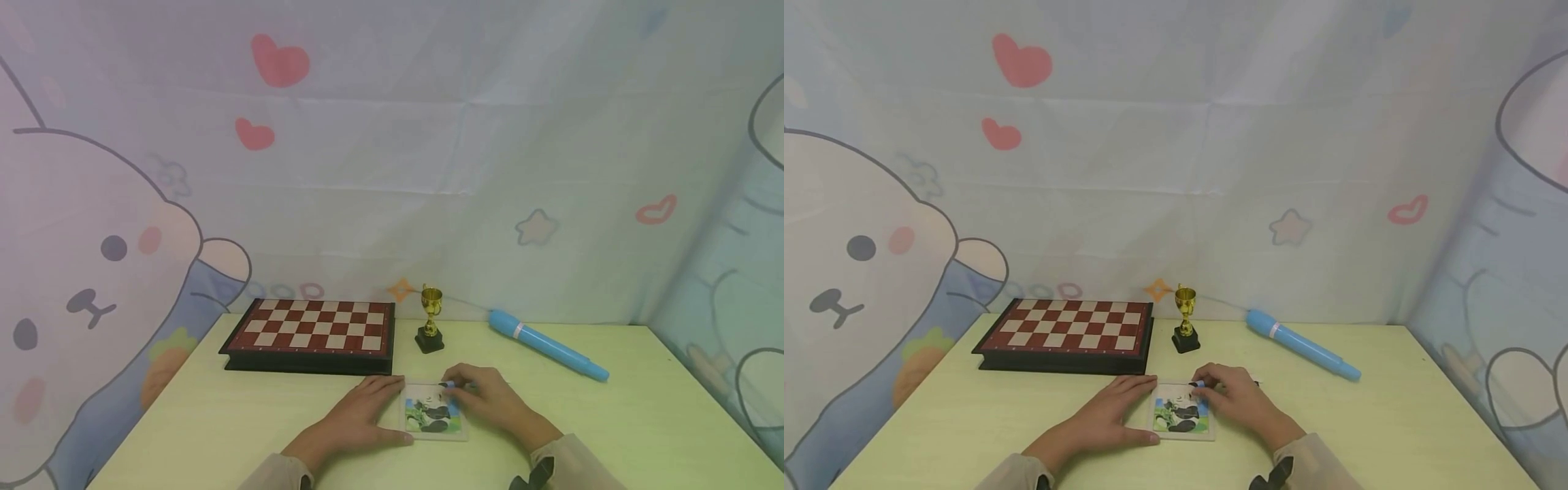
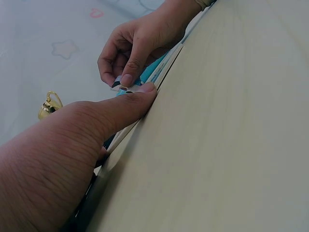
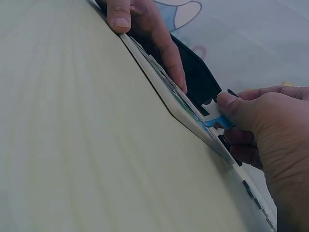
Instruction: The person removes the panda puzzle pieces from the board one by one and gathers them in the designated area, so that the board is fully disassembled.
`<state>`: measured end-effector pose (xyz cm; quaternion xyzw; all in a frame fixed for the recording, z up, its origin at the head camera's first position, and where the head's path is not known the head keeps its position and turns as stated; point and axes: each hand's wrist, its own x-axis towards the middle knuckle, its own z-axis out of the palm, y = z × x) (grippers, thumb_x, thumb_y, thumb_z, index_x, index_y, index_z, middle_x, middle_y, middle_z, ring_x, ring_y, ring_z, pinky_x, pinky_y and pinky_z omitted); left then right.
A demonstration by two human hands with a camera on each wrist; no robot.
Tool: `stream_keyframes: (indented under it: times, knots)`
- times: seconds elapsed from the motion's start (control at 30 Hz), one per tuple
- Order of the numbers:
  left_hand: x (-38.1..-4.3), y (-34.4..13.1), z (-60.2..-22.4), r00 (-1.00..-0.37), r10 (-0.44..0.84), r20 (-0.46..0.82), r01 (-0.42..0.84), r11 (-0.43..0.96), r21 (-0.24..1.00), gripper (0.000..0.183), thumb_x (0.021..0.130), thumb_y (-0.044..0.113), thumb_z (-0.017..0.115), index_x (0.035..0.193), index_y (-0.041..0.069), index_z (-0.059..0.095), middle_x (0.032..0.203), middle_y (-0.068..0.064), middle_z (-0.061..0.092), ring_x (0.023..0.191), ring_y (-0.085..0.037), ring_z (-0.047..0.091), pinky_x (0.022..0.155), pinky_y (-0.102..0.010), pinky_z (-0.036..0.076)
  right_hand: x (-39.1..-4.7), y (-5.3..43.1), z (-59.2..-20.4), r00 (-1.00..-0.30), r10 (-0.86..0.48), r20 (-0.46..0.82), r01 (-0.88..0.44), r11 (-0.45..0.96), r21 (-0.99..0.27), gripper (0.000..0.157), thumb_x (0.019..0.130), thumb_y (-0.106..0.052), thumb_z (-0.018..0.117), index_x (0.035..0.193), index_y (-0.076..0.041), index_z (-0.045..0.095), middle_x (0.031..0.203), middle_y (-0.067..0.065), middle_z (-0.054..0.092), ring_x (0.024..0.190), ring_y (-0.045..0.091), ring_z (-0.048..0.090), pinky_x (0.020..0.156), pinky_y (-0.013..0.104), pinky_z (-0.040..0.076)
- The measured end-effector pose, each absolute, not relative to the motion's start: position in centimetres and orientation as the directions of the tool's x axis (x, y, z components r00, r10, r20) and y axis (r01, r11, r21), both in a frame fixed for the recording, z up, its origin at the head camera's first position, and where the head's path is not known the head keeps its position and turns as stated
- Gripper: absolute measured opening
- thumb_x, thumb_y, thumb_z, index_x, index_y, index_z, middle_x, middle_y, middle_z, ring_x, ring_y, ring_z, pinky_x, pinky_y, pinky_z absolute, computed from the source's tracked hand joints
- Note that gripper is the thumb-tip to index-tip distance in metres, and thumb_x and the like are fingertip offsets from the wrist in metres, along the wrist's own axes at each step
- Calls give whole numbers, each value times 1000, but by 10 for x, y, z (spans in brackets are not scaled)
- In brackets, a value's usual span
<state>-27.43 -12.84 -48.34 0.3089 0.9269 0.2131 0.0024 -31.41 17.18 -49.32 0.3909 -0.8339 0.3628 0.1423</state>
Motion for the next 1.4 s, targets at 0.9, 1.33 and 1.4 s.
stream_keyframes:
  times: [0.9,1.33,1.4]
  knots:
    - [-274,-127,-483,-802,582,134,584,718,378,98,82,80,57,156,19,39,159,6,36,146,-23,32,118,-52,30,-327,265,-492,-852,-205,482,-484,658,-577,12,93,-27,74,104,-25,69,92,-13,65,89,9,60,85,45,52]
    - [-274,-128,-484,-807,576,128,576,721,386,99,81,81,57,156,20,39,159,7,35,147,-23,31,118,-52,29,-329,286,-497,-871,-226,437,-459,690,-559,10,91,-24,77,98,-20,70,92,-10,68,83,6,62,72,26,55]
    - [-274,-128,-484,-810,574,122,571,722,390,99,80,81,57,156,21,39,160,8,35,147,-22,30,118,-52,29,-329,287,-497,-871,-229,434,-458,695,-554,10,91,-23,77,98,-19,70,93,-9,68,84,7,62,73,27,55]
